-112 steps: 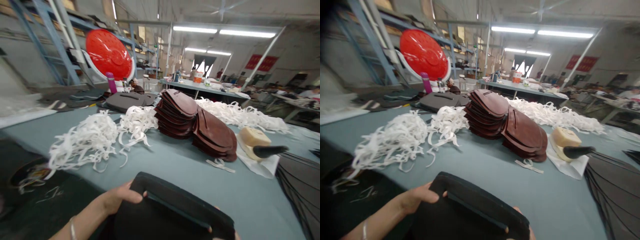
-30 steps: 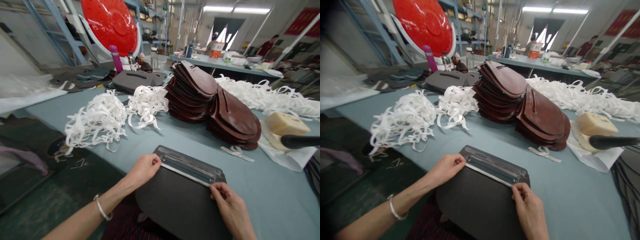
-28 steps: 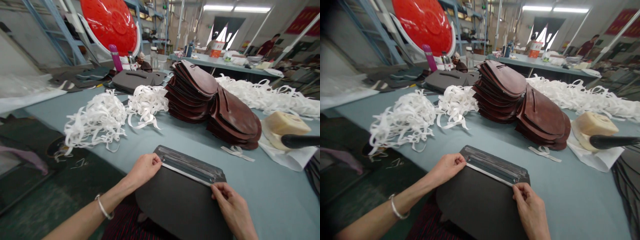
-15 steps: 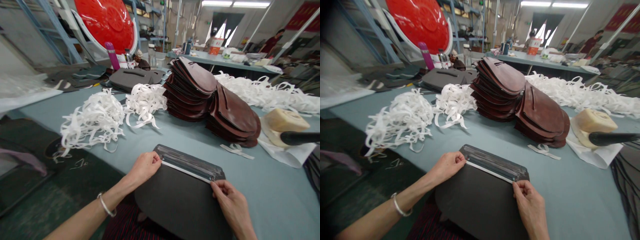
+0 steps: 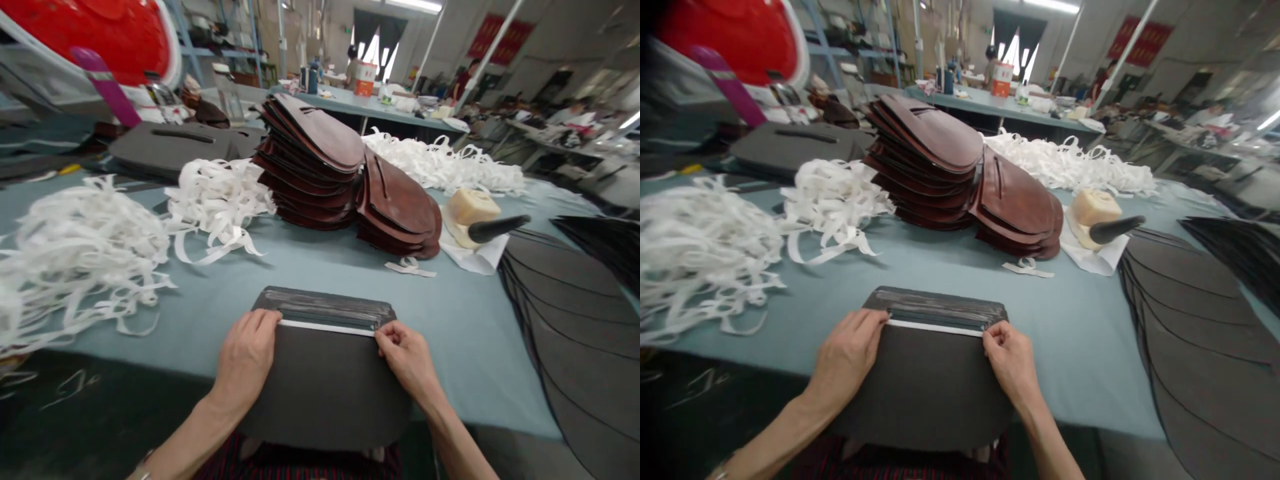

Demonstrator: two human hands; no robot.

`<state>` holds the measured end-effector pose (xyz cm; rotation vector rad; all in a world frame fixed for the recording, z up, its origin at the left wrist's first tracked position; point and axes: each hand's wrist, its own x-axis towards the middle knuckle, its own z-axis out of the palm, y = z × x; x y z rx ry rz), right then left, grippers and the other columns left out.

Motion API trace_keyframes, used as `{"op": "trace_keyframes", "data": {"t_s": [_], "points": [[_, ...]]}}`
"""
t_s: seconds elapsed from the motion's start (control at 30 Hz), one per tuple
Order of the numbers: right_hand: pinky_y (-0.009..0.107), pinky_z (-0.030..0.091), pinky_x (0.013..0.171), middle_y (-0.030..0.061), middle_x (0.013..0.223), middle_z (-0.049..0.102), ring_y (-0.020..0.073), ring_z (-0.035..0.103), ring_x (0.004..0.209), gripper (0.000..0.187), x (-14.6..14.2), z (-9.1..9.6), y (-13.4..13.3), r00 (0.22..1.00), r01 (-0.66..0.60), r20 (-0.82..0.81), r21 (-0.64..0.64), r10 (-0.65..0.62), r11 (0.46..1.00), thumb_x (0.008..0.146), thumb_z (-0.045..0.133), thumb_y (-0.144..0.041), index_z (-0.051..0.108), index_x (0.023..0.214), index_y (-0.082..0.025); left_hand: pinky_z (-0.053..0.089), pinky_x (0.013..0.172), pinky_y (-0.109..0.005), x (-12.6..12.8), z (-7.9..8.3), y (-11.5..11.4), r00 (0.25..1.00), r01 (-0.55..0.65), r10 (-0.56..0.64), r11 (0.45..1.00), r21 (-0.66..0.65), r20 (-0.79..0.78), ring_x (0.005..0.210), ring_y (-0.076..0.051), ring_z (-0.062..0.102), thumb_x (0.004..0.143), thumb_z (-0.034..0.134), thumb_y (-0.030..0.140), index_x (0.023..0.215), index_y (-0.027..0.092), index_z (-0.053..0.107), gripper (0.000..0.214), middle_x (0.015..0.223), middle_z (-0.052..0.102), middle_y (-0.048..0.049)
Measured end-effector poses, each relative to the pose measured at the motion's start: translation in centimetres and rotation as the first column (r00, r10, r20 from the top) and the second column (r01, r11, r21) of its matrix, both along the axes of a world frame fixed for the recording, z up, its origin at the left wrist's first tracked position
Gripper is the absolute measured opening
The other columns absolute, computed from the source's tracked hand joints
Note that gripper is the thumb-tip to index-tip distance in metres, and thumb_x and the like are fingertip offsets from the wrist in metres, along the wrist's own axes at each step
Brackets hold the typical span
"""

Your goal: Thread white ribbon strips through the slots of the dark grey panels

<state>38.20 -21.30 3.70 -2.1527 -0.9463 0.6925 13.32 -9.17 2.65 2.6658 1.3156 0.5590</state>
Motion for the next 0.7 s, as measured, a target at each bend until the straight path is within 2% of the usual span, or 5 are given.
{"op": "trace_keyframes", "data": {"t_s": [0.23,0.4,0.53,0.6,0.7], "points": [[0.021,0.033,0.050,-0.0029,0.053,0.058,0.0112,0.051,0.050,0.016,0.1,-0.3,-0.1,0.999,0.010,0.043,-0.012,-0.010,1.000,0.075,0.050,-0.030,0.058,0.066,-0.020,0.047,0.087,-0.039,-0.9,-0.6,-1.6,0.933,0.182,-0.132,0.975,0.124,-0.334,0.104,-0.026,0.053,0.082,0.038,-0.002,0.137,0.023,0.044,0.062,0.116,0.056,-0.0135],[0.022,0.033,0.050,-0.0036,0.052,0.057,0.0111,0.051,0.049,0.013,-0.1,0.1,0.2,0.994,0.040,0.104,-0.048,-0.035,0.998,0.073,0.050,-0.026,0.056,0.063,-0.021,0.048,0.082,-0.042,0.1,-0.1,-2.1,0.881,0.203,-0.105,0.965,0.168,-0.461,0.103,-0.029,0.052,0.082,0.040,-0.001,0.139,0.033,0.041,0.066,0.112,0.057,-0.0126],[0.023,0.031,0.052,-0.0036,0.052,0.055,0.0117,0.050,0.051,0.010,-0.2,0.3,0.6,0.987,0.070,0.151,-0.085,-0.056,0.994,0.072,0.053,-0.022,0.054,0.061,-0.022,0.047,0.090,-0.041,1.9,0.4,-2.7,0.877,0.246,-0.143,0.954,0.173,-0.459,0.110,-0.029,0.049,0.083,0.039,0.001,0.130,0.018,0.053,0.053,0.118,0.056,-0.0146],[0.023,0.029,0.052,-0.0033,0.054,0.055,0.0123,0.050,0.052,0.008,-0.4,0.4,0.7,0.972,0.058,0.234,-0.142,-0.024,0.988,0.073,0.053,-0.021,0.055,0.066,-0.022,0.048,0.087,-0.040,3.0,0.7,-3.2,0.868,0.259,-0.157,0.952,0.160,-0.471,0.104,-0.028,0.051,0.083,0.038,0.000,0.130,0.017,0.053,0.052,0.115,0.057,-0.0154],[0.024,0.029,0.054,-0.0003,0.066,0.059,0.0136,0.051,0.057,0.014,-0.9,0.6,0.5,0.871,-0.015,0.478,-0.203,0.112,0.979,0.079,0.051,-0.016,0.061,0.086,-0.021,0.050,0.078,-0.042,4.3,1.1,-3.7,0.858,0.256,-0.160,0.957,0.136,-0.487,0.094,-0.028,0.055,0.082,0.040,0.000,0.137,0.028,0.044,0.062,0.109,0.058,-0.0147]]}}
